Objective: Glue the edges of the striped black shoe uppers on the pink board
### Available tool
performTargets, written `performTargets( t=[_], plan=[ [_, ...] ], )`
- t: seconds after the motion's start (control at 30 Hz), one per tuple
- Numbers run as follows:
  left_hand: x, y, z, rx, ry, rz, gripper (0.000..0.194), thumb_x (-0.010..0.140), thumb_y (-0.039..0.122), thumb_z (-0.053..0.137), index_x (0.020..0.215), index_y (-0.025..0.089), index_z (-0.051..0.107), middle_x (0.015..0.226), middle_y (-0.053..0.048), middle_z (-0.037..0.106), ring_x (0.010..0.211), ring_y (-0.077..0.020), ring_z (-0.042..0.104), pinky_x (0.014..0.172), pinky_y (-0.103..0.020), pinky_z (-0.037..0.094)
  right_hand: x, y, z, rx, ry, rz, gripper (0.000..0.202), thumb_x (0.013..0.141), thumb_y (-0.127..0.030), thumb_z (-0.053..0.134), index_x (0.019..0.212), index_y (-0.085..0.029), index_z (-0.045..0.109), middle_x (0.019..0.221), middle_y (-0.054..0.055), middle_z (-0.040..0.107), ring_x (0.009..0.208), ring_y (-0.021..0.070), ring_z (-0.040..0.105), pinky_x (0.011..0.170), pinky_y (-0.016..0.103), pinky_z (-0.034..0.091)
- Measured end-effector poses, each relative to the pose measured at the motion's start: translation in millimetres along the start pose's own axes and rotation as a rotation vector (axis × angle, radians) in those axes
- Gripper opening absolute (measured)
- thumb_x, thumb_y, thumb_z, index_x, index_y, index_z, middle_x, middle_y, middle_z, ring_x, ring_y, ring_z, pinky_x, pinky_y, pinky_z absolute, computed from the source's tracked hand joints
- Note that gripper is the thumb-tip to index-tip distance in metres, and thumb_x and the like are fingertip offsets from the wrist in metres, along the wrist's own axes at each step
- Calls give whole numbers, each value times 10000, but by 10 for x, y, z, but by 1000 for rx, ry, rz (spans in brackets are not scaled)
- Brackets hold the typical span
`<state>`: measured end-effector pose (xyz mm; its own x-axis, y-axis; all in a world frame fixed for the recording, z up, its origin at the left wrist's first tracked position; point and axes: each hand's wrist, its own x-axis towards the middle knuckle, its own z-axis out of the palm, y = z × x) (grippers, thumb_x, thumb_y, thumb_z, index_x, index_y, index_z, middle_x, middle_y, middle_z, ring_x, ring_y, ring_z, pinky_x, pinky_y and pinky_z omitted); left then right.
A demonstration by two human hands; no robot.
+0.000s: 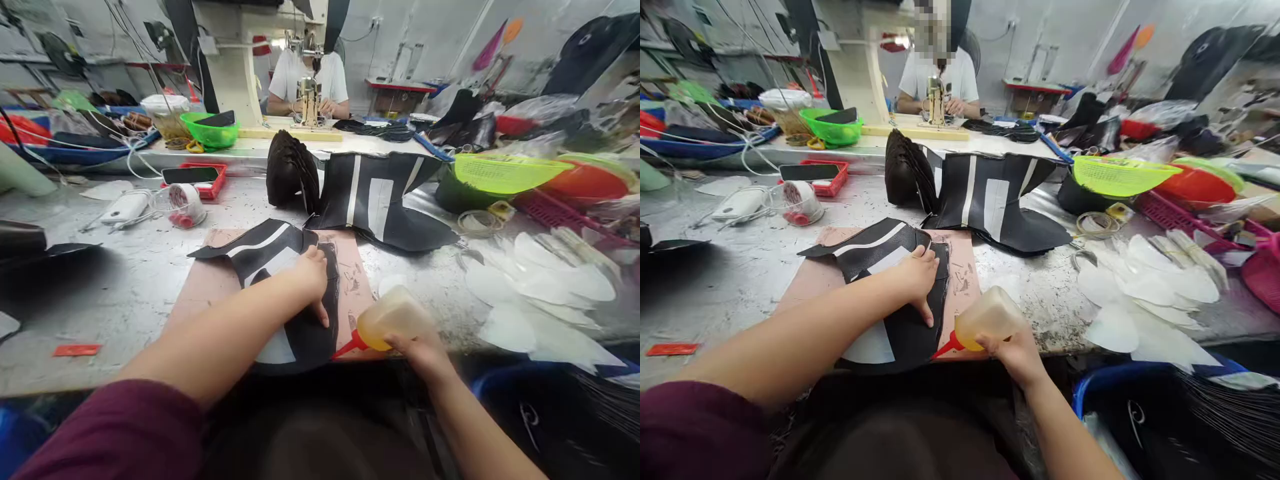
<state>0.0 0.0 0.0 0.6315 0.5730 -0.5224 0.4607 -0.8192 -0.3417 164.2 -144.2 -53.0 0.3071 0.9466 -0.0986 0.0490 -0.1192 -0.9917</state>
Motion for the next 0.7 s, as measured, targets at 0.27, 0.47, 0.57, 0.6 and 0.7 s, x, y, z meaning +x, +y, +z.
performTargets(
  t=[0.27, 0.47, 0.57, 0.6, 0.7],
  plan=[
    [-21, -8, -30, -115, 14, -45, 1058, 423, 755, 630, 1192, 35, 533, 1261, -231, 477, 1143, -350, 340, 1012, -406, 161, 602, 24, 7, -22, 166, -225, 596, 478, -459, 802, 942, -160, 576, 951, 107, 643, 892, 291, 606, 755, 431, 517],
    [-16, -20, 39, -200, 80, -52, 1152, 364, 746, 661, 1241, 22, 478, 1252, -244, 482, 1166, -374, 331, 1028, -419, 138, 959, -107, 152, 49, 119, -292, 605, 463, -459, 798, 926, -151, 558, 935, 107, 622, 906, 301, 594, 776, 464, 502],
    [-12, -29, 61, -159, 61, -43, 1158, 390, 778, 616, 1254, 22, 463, 1273, -239, 467, 1167, -375, 329, 1022, -430, 150, 1057, -125, 178, 74, 96, -313, 577, 480, -456, 792, 916, -156, 561, 912, 94, 624, 889, 294, 599, 764, 464, 504],
    [-12, -31, 61, -140, 49, -40, 1155, 400, 786, 601, 1252, 18, 464, 1281, -238, 460, 1167, -375, 329, 1020, -432, 155, 1092, -124, 188, 77, 100, -315, 575, 486, -461, 788, 917, -158, 558, 919, 95, 623, 891, 294, 598, 759, 466, 504],
    [-17, -38, 49, -122, 46, -34, 1128, 412, 786, 597, 1225, 11, 491, 1266, -242, 473, 1155, -374, 341, 1015, -436, 168, 1218, -114, 234, 67, 137, -339, 599, 472, -478, 785, 921, -163, 542, 929, 94, 618, 891, 294, 597, 750, 469, 503]
  ],
)
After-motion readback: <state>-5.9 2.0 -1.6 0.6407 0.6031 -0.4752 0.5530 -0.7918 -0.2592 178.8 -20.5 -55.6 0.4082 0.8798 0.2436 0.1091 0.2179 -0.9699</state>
